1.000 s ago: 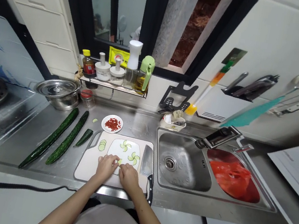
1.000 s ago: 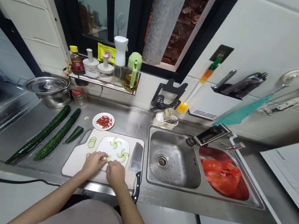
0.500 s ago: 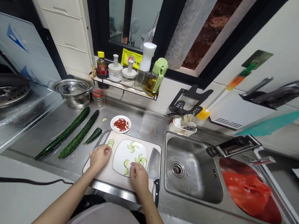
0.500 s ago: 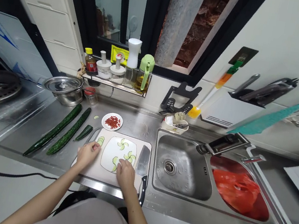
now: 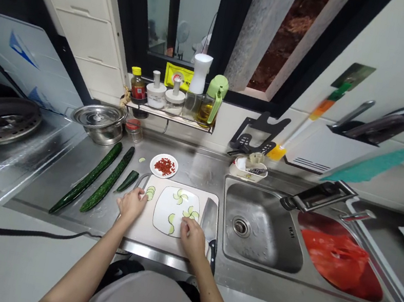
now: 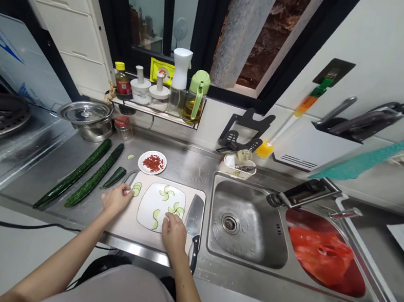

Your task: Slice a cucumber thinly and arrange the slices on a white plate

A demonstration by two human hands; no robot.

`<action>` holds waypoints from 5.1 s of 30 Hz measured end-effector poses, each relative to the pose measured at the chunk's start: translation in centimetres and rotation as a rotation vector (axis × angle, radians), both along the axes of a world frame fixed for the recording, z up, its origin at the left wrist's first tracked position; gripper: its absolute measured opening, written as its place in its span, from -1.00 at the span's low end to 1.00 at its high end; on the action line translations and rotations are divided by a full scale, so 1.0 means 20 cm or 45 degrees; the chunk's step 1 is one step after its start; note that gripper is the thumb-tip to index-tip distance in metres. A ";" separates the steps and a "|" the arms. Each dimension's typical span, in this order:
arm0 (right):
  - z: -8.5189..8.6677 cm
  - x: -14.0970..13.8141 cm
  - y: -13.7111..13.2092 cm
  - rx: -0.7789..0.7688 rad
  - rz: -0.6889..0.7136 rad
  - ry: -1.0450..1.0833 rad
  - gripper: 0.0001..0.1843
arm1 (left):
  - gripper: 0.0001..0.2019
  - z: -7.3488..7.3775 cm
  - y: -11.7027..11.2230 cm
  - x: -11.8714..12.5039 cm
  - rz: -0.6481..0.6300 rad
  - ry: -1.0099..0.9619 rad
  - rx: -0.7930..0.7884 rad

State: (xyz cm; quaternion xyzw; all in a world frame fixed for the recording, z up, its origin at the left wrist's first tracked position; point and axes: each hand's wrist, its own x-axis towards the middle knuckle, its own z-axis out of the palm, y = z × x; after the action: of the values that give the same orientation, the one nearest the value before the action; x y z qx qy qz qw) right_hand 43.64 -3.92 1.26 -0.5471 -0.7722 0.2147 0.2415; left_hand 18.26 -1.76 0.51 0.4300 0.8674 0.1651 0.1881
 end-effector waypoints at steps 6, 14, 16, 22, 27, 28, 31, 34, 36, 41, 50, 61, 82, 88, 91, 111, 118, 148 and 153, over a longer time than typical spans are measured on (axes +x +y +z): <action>0.00 0.00 -0.02 -0.005 -0.005 0.046 -0.69 | -0.64 -0.04 0.00 0.04 0.026 0.045 -0.051; 0.00 0.00 -0.02 -0.041 0.016 0.078 -0.70 | -0.71 -0.06 0.00 0.06 0.030 0.043 0.008; 0.01 0.00 -0.02 -0.046 0.024 0.085 -0.70 | -0.74 -0.05 0.00 0.06 0.038 0.029 0.047; 0.02 0.00 -0.03 -0.055 0.022 0.103 -0.70 | -0.85 0.00 -0.01 0.07 0.015 -0.019 0.226; 0.07 -0.01 0.01 -0.031 0.025 0.140 -0.73 | -0.86 0.10 0.00 0.08 -0.059 -0.101 0.398; 0.10 -0.02 0.03 -0.003 0.025 0.158 -0.74 | -0.86 0.13 0.00 0.09 -0.082 -0.135 0.430; 0.22 -0.07 0.10 0.115 0.069 0.196 -0.74 | -0.82 0.21 0.00 0.12 -0.179 -0.275 0.531; 0.34 -0.13 0.17 0.237 0.154 0.194 -0.74 | -0.78 0.28 0.01 0.17 -0.313 -0.512 0.602; 0.41 -0.16 0.20 0.258 0.212 0.181 -0.73 | -0.76 0.32 0.01 0.19 -0.406 -0.689 0.631; 0.46 -0.21 0.23 0.221 0.283 0.162 -0.79 | -0.73 0.38 0.01 0.24 -0.529 -0.921 0.664; 0.41 -0.20 0.24 0.144 0.265 0.230 -0.88 | -0.72 0.40 0.01 0.28 -0.510 -0.960 0.713; 0.44 -0.16 0.25 0.492 0.370 0.029 -0.77 | -0.53 0.47 0.00 0.30 -0.301 -1.472 0.158; 0.43 -0.14 0.27 0.172 0.425 0.253 -0.88 | -0.71 0.48 0.04 0.29 -0.352 -1.295 0.338; 0.42 -0.14 0.30 0.064 0.408 0.313 -0.94 | -0.71 0.44 0.04 0.30 -0.309 -1.405 0.400; 0.42 -0.14 0.30 0.006 0.387 0.356 -0.93 | -0.73 0.43 0.03 0.30 -0.287 -1.449 0.431; 0.35 -0.13 0.33 -0.355 0.382 0.524 -0.89 | -0.67 0.37 0.01 0.33 -0.189 -1.442 0.446; 0.31 -0.12 0.34 -0.437 0.432 0.522 -0.89 | -0.61 0.37 0.00 0.37 -0.005 -1.543 0.412; 0.08 -0.10 0.27 -0.554 0.531 -0.262 -0.90 | -0.85 0.08 -0.13 0.38 -0.636 -0.304 -0.102; 0.07 -0.12 0.26 -0.532 0.522 -0.412 -0.87 | -0.86 0.07 -0.13 0.40 -0.678 -0.240 -0.115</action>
State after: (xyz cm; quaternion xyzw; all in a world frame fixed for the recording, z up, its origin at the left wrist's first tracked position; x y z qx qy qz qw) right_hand 41.30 1.27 2.73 -0.4449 -0.8339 0.3228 -0.0500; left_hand 26.17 -4.30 1.94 0.6167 0.7091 0.1102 0.3236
